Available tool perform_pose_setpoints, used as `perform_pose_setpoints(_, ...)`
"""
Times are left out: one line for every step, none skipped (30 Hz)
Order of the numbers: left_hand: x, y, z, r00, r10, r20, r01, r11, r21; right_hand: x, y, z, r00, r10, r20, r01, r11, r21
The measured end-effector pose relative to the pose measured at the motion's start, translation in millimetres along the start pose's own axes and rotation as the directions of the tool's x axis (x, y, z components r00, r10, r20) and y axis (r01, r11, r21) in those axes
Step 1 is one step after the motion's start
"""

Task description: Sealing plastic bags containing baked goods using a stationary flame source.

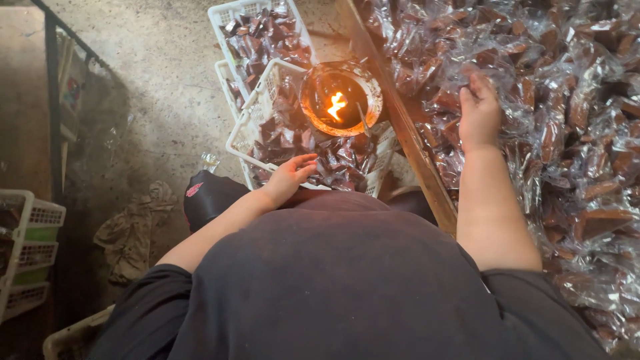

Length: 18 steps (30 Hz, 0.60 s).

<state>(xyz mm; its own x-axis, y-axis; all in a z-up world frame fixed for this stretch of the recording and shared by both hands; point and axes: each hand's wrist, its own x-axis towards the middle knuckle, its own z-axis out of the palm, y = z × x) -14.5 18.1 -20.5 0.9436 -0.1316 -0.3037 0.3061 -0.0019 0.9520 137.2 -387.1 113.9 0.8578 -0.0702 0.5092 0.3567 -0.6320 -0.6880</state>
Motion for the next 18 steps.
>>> perform_pose_setpoints(3, -6, 1, 1.0, -0.003, -0.013, 0.003, 1.0, -0.006, -9, -40, 5, 1.0, -0.005, 0.012, 0.005, 1.0, 0.006)
perform_pose_setpoints(7, -11, 1, 1.0, 0.024, 0.0, -0.024, 0.998, -0.066, -18, -81, 11, 1.0, 0.013, -0.016, -0.012, 0.998, 0.069)
perform_pose_setpoints(10, -17, 1, 0.999, 0.053, 0.011, -0.051, 0.991, -0.126, -28, -122, 15, 0.998, 0.034, -0.043, -0.028, 0.991, 0.133)
perform_pose_setpoints(4, -7, 2, 0.999, 0.048, 0.0, -0.047, 0.99, -0.131, -39, -148, 22, 0.999, 0.032, -0.032, -0.028, 0.99, 0.137)
perform_pose_setpoints(-2, 3, 3, 0.995, 0.104, 0.004, -0.101, 0.976, -0.195, -51, -174, 29, 0.974, 0.219, 0.051, -0.223, 0.915, 0.336)
perform_pose_setpoints(-7, 13, 4, 0.987, 0.163, 0.004, -0.156, 0.954, -0.256, -63, -199, 35, 0.911, 0.377, 0.168, -0.408, 0.765, 0.499)
perform_pose_setpoints(-7, 12, 5, 0.987, 0.16, -0.007, -0.156, 0.954, -0.257, -69, -205, 36, 0.91, 0.373, 0.178, -0.41, 0.763, 0.5)
perform_pose_setpoints(-7, 11, 5, 0.977, 0.214, -0.017, -0.207, 0.922, -0.327, -76, -211, 37, 0.794, 0.376, 0.478, -0.598, 0.624, 0.503)
perform_pose_setpoints(-6, 11, 6, 0.963, 0.266, -0.031, -0.257, 0.882, -0.395, -83, -216, 37, 0.605, 0.315, 0.731, -0.767, 0.478, 0.428)
perform_pose_setpoints(-12, 21, 4, 0.965, 0.261, -0.038, -0.254, 0.882, -0.398, -92, -196, 52, 0.598, 0.315, 0.737, -0.771, 0.477, 0.422)
perform_pose_setpoints(-17, 32, 3, 0.965, 0.245, -0.095, -0.263, 0.887, -0.379, -102, -176, 67, 0.559, 0.256, 0.788, -0.789, 0.457, 0.411)
perform_pose_setpoints(-21, 43, 1, 0.961, 0.232, -0.15, -0.272, 0.893, -0.359, -111, -156, 82, 0.52, 0.194, 0.832, -0.804, 0.439, 0.401)
perform_pose_setpoints(-21, 35, 0, 0.961, 0.228, -0.155, -0.27, 0.892, -0.361, -117, -142, 92, 0.515, 0.194, 0.835, -0.807, 0.439, 0.396)
perform_pose_setpoints(-18, 29, -2, 0.966, 0.217, -0.142, -0.255, 0.891, -0.377, -121, -127, 103, 0.609, 0.19, 0.77, -0.756, 0.432, 0.491)
perform_pose_setpoints(-15, 23, -4, 0.97, 0.205, -0.128, -0.24, 0.888, -0.392, -126, -113, 113, 0.695, 0.187, 0.695, -0.695, 0.425, 0.58)
perform_pose_setpoints(-12, 17, -2, 0.97, 0.206, -0.129, -0.24, 0.888, -0.393, -130, -97, 120, 0.694, 0.187, 0.695, -0.695, 0.426, 0.579)
perform_pose_setpoints(-9, 12, 0, 0.973, 0.199, -0.113, -0.229, 0.872, -0.433, -134, -82, 127, 0.683, 0.152, 0.715, -0.65, 0.573, 0.5)
perform_pose_setpoints(-6, 6, 1, 0.977, 0.193, -0.095, -0.215, 0.856, -0.47, -138, -66, 134, 0.667, 0.121, 0.735, -0.581, 0.702, 0.411)
